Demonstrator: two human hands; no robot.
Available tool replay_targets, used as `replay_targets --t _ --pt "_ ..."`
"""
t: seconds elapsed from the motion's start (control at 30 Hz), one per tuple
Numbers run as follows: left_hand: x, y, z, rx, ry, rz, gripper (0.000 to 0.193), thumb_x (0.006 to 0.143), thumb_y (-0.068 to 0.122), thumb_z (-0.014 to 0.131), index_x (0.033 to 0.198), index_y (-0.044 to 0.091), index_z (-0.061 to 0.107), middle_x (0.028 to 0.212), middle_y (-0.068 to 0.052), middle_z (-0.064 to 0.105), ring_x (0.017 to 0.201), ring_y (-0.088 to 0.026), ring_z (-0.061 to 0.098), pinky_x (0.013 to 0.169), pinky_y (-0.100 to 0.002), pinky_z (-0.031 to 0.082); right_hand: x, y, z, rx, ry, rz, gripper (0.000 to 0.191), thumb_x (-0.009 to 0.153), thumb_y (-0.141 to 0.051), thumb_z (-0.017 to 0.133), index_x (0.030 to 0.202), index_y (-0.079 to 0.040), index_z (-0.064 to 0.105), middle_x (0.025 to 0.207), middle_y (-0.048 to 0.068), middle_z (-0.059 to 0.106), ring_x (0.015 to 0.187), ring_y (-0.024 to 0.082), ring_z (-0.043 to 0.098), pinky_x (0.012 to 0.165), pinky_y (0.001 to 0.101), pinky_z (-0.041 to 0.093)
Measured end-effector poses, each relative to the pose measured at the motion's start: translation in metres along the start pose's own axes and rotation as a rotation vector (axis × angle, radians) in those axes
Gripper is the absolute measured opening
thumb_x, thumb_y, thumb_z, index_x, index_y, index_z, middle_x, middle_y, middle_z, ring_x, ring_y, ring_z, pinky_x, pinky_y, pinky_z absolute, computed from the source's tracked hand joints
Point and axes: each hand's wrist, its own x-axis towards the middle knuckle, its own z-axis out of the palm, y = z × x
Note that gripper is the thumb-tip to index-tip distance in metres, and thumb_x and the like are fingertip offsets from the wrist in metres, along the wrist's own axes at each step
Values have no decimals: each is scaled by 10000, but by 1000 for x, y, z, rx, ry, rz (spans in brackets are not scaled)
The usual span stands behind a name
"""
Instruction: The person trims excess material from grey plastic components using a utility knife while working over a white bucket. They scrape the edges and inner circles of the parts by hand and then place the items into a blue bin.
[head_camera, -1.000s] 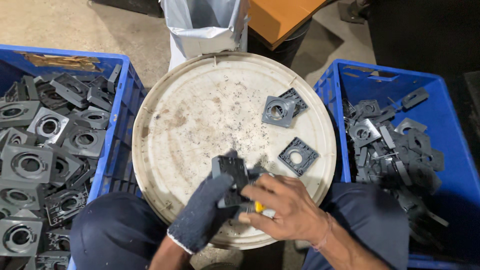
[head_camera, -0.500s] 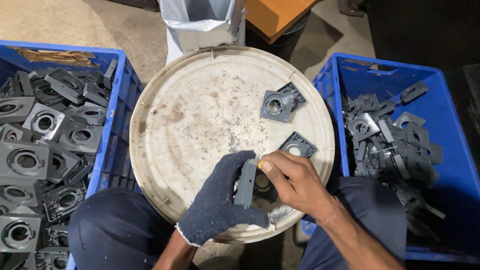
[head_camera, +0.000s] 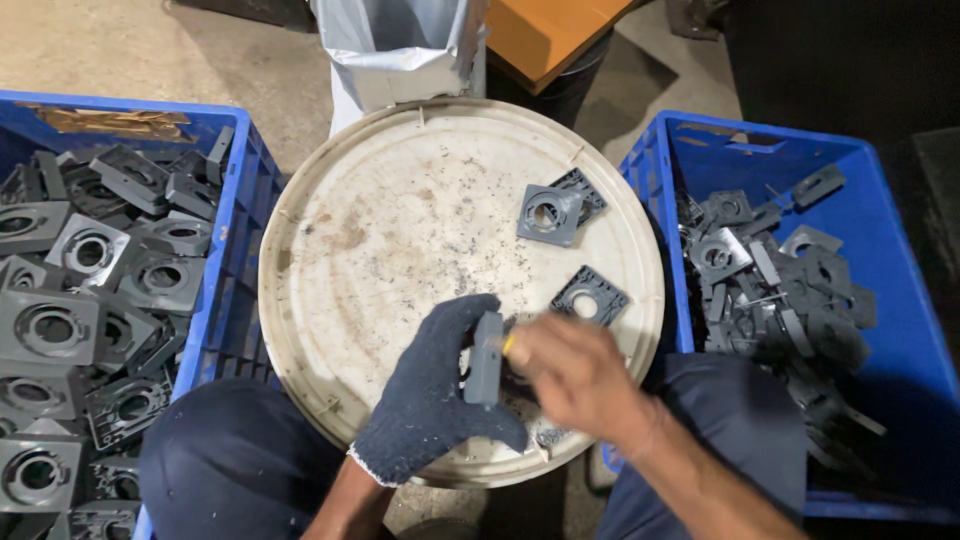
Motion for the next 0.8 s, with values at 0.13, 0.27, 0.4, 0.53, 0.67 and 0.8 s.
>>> replay_targets --t 0.13,0.27,0.4,0.53,0.67,0.8 --pt "-1 1 -8 21 50 26 1197 444 310 1024 1464 57 450 1371 -103 573 1267 -232 596 1055 -371 520 -9 -24 3 73 -94 -54 122 945 -58 591 985 20 676 750 116 597 620 245 584 558 395 455" --pt "-6 5 -7 -271 31 -86 1225 448 302 1012 1497 79 420 1403 -103 577 1272 -215 576 1042 -370 535 -5 -21 5 230 -31 9 152 996 -86 585 995 33 679 767 90 637 618 208 619 554 356 487" --pt "-9 8 2 -274 -51 -100 1239 428 289 1016 1498 80 427 1388 -108 598 1243 -211 599 1025 -371 555 0 -8 3 179 111 130 173 1039 -96 566 1008 35 675 838 105 674 694 197 662 604 347 521" --pt "-9 10 5 -309 -65 -125 1242 419 300 1016 1495 87 433 1393 -103 615 1258 -212 608 1037 -371 546 -2 -5 8 129 63 91 193 1044 -115 565 990 15 697 816 103 677 664 175 650 569 343 503" --pt "-7 12 -2 -330 -2 -137 1283 357 334 1007 1491 91 457 1354 -117 629 1213 -250 629 1007 -388 565 -14 -13 23 137 -67 -150 186 939 -52 546 971 14 717 650 68 555 531 195 478 478 375 362" --pt "-7 14 -8 4 20 -17 1256 389 358 1019 1480 89 459 1426 -157 553 1285 -286 576 1045 -417 536 -25 -14 14 329 -22 23 249 1080 -249 573 1025 -42 700 760 16 604 611 108 530 547 303 410"
